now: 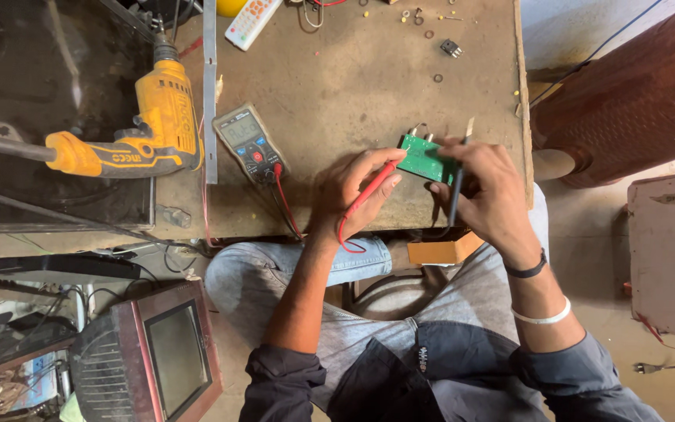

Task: The person uses a multimeter to test a small green circuit board. They hold the board with one hand and touch various points on it with the multimeter probes in the other hand, checking electrical continuity or voltage.

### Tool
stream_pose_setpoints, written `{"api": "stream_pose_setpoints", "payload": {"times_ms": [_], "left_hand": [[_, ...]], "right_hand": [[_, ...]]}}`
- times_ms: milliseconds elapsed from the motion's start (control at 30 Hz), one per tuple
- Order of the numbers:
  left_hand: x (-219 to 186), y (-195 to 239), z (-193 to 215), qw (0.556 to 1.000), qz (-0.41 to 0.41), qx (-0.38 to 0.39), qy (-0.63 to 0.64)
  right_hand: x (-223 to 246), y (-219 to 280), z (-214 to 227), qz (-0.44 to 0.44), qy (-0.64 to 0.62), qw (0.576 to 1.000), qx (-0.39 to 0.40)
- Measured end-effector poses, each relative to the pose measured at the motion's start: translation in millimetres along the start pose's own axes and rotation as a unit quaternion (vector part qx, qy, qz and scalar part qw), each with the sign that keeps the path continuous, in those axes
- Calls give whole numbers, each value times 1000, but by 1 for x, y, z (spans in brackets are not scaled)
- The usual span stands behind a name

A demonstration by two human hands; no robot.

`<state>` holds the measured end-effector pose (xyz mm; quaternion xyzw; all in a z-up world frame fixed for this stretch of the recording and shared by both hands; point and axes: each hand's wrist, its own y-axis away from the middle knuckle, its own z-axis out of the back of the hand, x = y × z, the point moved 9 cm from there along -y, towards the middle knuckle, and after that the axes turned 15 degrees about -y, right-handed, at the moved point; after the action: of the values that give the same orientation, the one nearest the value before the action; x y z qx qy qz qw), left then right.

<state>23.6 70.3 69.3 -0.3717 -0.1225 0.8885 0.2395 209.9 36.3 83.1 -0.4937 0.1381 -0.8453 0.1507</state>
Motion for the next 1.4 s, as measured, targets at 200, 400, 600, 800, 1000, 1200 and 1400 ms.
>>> {"api": "stream_pose_setpoints", "payload": {"times_ms": [200, 400, 600, 800, 1000, 1200, 1400], "left_hand": [[-4, 0, 0, 999, -15, 3, 50], [-5, -1, -2, 999, -16, 20, 42], [-8, -1, -3, 998, -17, 44, 42], [-7, -1, -5, 998, -17, 40, 39], [-4, 0, -9, 998, -14, 42, 35], [-5, -1, -9, 998, -30, 30, 39], [0, -1, -16, 997, -29, 40, 62]], "right_hand": [[-2, 0, -12, 7, 16, 997, 73], [-25, 8, -3, -106, -132, 985, -14], [-12, 7, -12, 10, -2, 999, 54], [-43, 25, 0, -75, -200, 977, -24], [-43, 30, 9, -30, -206, 978, -24], [-38, 22, 6, -77, -97, 992, -5], [-32, 18, 11, -98, -124, 987, -14]]}}
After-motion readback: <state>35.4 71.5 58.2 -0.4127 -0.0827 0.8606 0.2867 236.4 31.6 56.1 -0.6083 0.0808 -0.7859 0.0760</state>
